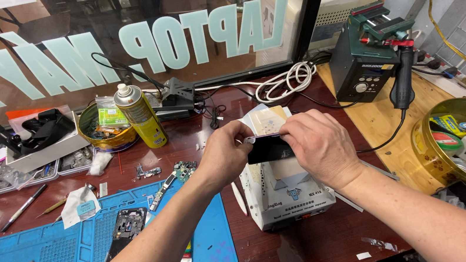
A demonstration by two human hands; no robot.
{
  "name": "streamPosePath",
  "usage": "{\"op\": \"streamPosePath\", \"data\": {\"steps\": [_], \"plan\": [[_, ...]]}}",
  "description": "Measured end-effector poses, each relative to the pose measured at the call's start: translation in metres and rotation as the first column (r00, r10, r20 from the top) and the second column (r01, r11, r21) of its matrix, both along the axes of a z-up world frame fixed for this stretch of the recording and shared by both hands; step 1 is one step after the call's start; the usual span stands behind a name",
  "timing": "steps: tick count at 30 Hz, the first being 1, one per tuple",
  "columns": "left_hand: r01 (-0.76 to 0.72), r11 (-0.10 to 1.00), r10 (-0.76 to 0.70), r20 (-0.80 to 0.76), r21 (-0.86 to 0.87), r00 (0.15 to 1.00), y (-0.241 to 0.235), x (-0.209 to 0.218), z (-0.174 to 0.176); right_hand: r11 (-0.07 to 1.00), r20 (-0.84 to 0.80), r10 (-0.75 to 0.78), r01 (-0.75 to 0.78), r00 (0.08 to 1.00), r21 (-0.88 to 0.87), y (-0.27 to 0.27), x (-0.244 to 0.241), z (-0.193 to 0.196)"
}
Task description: The person applies adhesive from a small bottle to the edges of a black smartphone screen and wipes the surface with a white cloth. The person repeatedly applies adhesive and wipes the screen edges throughout the clip.
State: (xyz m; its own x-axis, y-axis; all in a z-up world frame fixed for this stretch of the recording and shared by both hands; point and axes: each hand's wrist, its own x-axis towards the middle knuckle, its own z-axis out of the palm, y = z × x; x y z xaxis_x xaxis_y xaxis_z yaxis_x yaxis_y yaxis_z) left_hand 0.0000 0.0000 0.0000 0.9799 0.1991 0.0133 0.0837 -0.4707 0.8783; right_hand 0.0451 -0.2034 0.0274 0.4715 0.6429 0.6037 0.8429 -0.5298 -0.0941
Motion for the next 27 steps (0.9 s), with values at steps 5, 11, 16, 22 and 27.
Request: {"op": "streamPosePath", "data": {"steps": [5, 11, 16, 22, 27], "plan": [[0.021, 0.999, -0.021, -0.008, -0.031, 1.0, 0.0, 0.001, 0.002, 1.0, -0.065, -0.013, 0.012, 0.998, -0.019, 0.002, 0.008, 0.0], [0.016, 0.999, -0.016, -0.028, -0.028, 0.999, 0.0, 0.002, 0.0, 0.994, -0.441, -0.067, 0.022, 0.895, -0.106, 0.002, 0.036, 0.009], [0.031, 0.999, -0.03, 0.047, -0.023, 0.998, 0.001, 0.002, -0.004, 0.986, -0.299, 0.034, -0.081, 0.954, -0.145, 0.0, 0.041, 0.014], [0.013, 1.0, -0.012, 0.02, -0.013, 1.0, 0.0, -0.002, -0.006, 0.944, -0.675, -0.188, -0.059, 0.714, -0.326, 0.01, 0.07, 0.025], [0.015, 0.999, -0.014, 0.041, -0.028, 0.999, 0.0, 0.0, -0.006, 0.99, -0.745, -0.041, -0.071, 0.665, -0.118, 0.005, 0.07, 0.015]]}}
